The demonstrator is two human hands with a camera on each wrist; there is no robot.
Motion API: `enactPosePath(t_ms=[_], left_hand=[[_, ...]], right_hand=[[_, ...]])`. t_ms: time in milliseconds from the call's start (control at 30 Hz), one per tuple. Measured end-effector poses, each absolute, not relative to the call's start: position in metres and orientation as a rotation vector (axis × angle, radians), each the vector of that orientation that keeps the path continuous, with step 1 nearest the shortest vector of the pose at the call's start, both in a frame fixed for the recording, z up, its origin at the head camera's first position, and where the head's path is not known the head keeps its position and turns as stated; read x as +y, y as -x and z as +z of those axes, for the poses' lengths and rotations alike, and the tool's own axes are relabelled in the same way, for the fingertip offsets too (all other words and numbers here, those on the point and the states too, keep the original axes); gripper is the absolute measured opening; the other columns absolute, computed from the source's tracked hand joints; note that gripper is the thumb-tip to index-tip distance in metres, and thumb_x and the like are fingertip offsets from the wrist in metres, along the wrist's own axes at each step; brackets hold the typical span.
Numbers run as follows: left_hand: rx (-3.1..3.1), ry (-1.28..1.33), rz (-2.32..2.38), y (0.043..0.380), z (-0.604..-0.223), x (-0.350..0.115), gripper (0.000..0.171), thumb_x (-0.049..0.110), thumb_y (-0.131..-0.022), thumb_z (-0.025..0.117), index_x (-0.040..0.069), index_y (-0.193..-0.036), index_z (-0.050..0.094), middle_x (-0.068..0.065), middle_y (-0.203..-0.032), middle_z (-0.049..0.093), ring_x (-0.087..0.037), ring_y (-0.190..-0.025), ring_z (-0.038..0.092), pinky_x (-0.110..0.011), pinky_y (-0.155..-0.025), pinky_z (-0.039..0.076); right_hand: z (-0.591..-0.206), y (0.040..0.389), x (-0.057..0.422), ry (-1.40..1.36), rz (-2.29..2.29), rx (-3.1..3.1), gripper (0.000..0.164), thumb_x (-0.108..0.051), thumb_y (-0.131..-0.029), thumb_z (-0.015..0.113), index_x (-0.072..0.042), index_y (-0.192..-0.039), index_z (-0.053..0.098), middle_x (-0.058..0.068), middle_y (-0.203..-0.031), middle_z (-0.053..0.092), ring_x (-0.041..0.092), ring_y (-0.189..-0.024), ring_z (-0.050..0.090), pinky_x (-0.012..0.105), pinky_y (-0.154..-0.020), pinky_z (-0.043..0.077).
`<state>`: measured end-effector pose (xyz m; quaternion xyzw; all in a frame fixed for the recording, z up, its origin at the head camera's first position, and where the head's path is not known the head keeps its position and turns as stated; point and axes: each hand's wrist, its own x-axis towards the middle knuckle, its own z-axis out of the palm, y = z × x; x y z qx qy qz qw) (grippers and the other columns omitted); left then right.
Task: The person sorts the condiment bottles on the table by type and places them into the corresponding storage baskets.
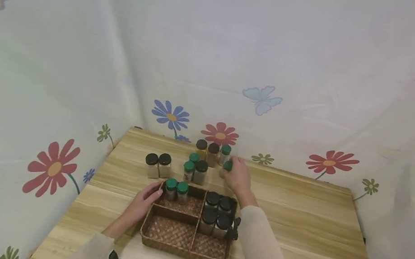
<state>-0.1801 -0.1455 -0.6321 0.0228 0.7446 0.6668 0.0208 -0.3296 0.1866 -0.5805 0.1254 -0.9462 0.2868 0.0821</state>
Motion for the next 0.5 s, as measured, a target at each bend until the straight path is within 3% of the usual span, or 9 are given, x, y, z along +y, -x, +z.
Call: enactPosePath(t_ms=[267,500], left_hand=[[2.308,-0.07,2.047,0.185,-0.637,-0.143,0.054,0.022,-0.111,0.059,-0.005,-0.156,0.046,-0.023,-0.158,0.05,-0.039,-0.148,0.045,-0.052,-0.121,0.037],[2.329,-0.035,2.084,0.194,-0.671,-0.143,0.055,0.027,-0.112,0.057,0.0,-0.159,0.045,-0.021,-0.161,0.047,-0.038,-0.15,0.043,-0.054,-0.121,0.037]], right_hand=[[-0.564,0.32,0.19,-0.481,1.012,-2.773,0.031,-0.016,-0.092,0.078,0.0,-0.114,0.063,0.016,-0.104,0.063,0.032,-0.093,0.061,0.05,-0.083,0.055],[-0.538,0.301,0.189,-0.615,1.093,-2.759,0.032,-0.019,-0.097,0.077,-0.002,-0.121,0.063,0.012,-0.106,0.068,0.031,-0.096,0.066,0.047,-0.082,0.057]])
